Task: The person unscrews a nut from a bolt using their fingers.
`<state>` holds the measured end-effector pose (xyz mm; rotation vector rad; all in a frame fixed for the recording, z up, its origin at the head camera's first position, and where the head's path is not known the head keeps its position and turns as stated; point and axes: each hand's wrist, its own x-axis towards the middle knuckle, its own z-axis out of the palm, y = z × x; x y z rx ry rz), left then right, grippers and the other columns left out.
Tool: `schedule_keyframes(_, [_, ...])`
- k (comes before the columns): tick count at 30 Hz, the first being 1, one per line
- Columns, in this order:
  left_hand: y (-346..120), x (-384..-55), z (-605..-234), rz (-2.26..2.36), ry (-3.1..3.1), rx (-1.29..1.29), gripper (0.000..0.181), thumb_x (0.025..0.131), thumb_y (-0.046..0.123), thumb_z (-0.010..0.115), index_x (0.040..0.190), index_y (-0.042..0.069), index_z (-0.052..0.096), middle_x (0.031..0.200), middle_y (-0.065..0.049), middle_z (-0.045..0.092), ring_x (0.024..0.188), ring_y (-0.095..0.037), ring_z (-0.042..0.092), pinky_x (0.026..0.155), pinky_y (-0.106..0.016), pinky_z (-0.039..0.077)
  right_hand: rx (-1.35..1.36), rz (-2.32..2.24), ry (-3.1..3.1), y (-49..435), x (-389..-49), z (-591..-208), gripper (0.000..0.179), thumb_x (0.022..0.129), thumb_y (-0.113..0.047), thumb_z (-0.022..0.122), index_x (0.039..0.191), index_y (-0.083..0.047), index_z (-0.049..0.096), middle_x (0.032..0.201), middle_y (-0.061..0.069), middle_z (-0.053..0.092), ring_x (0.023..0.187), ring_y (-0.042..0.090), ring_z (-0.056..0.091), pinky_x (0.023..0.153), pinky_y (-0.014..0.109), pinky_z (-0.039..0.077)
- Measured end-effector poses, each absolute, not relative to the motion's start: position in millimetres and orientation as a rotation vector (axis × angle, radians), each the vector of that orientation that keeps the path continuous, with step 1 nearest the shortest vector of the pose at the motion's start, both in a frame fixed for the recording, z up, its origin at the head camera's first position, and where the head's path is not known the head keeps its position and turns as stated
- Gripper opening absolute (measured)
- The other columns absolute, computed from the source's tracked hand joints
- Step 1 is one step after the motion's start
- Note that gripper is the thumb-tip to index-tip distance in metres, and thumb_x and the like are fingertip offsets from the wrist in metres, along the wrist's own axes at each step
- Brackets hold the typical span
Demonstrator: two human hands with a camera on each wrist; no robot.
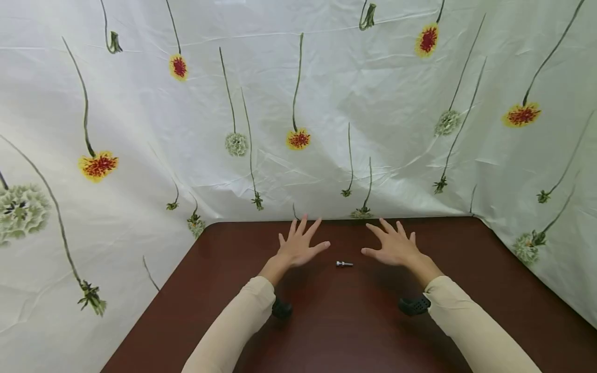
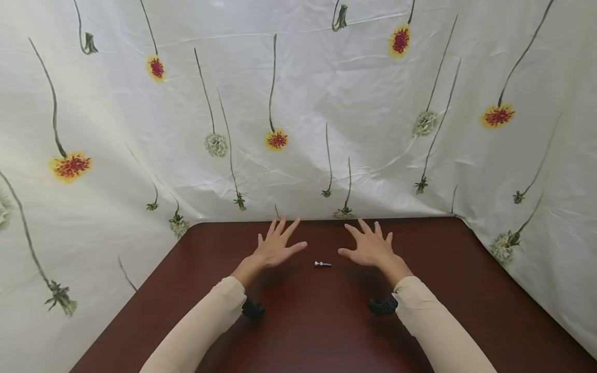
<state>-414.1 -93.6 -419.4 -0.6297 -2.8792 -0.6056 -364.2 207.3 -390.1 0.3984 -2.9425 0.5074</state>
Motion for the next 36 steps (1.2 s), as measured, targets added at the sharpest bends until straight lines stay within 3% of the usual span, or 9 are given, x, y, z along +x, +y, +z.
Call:
schedule_keyframes(4, [-88,-414,-419,-0.78,-2.872,-0.747,0.086,0.097,0.072,0.05,0.167,0.038,0.013,0.173,-0.001,-0.003,0.156,-0.038,-0.002,0.109,-0.08,0.005,0.514,0.66,-2.921,203,-368,-395,0.069,0.1,-0.051,0.063,0.154,-0.01,0.049,0.161,0.028,0.03,0.143,0.063,0.02,0.1,0.086,0.016])
schedule_keyframes(9, [-86,-412,-422,-1.01,-2.82,-0.81,0.083,0.098,0.05,0.069,0.165,0.022,0.028,0.172,-0.01,0.008,0.155,-0.037,0.013,0.113,-0.07,0.021,0.738,0.831,-2.824,192,-378,-412,0.047,0.101,-0.028,0.069,0.137,0.001,0.063,0.151,0.035,0.042,0.139,0.055,0.038,0.105,0.073,0.031])
schedule_keyframes(12, [-83,-412,-427,-1.095,-2.783,-0.819,0.078,0.096,0.037,0.076,0.16,0.013,0.04,0.169,-0.016,0.017,0.152,-0.039,0.023,0.113,-0.063,0.03,0.799,0.913,-2.801,185,-384,-423,0.039,0.1,-0.023,0.071,0.13,0.001,0.068,0.148,0.035,0.045,0.138,0.052,0.041,0.108,0.066,0.034])
schedule_keyframes(15, [-76,-412,-431,-1.119,-2.789,-0.832,0.07,0.093,0.032,0.081,0.152,0.007,0.051,0.165,-0.02,0.027,0.149,-0.042,0.028,0.112,-0.062,0.032,0.775,0.974,-2.8,180,-387,-431,0.034,0.098,-0.022,0.074,0.125,-0.001,0.072,0.146,0.033,0.048,0.137,0.05,0.044,0.108,0.065,0.035])
schedule_keyframes(23, [-62,-412,-437,-1.208,-2.85,-0.787,0.046,0.088,0.023,0.086,0.128,0.005,0.071,0.154,-0.021,0.045,0.144,-0.041,0.037,0.113,-0.057,0.034,0.67,1.141,-2.768,168,-386,-441,0.026,0.094,-0.02,0.079,0.114,-0.003,0.078,0.145,0.024,0.055,0.136,0.047,0.046,0.108,0.062,0.037])
schedule_keyframes(26, [-58,-412,-436,-1.241,-2.887,-0.745,0.035,0.086,0.02,0.088,0.118,0.008,0.077,0.152,-0.018,0.049,0.144,-0.04,0.038,0.114,-0.059,0.031,0.618,1.161,-2.776,166,-387,-443,0.021,0.092,-0.018,0.081,0.109,-0.005,0.079,0.143,0.022,0.056,0.136,0.046,0.046,0.107,0.062,0.038])
schedule_keyframes(32, [-52,-408,-438,-1.2,-2.938,-0.717,0.016,0.086,0.02,0.088,0.099,0.016,0.083,0.148,-0.015,0.054,0.142,-0.038,0.041,0.113,-0.074,0.007,0.545,1.136,-2.814,166,-388,-447,0.008,0.089,-0.01,0.083,0.096,-0.007,0.08,0.141,0.022,0.058,0.134,0.046,0.048,0.107,0.06,0.039])
schedule_keyframes(36, [-47,-407,-439,-1.189,-2.928,-0.695,0.006,0.087,0.019,0.087,0.091,0.017,0.083,0.146,-0.014,0.055,0.141,-0.036,0.042,0.111,-0.076,0.005,0.546,1.119,-2.809,167,-388,-448,0.003,0.089,-0.006,0.081,0.089,-0.008,0.079,0.139,0.022,0.059,0.132,0.046,0.051,0.106,0.059,0.04])
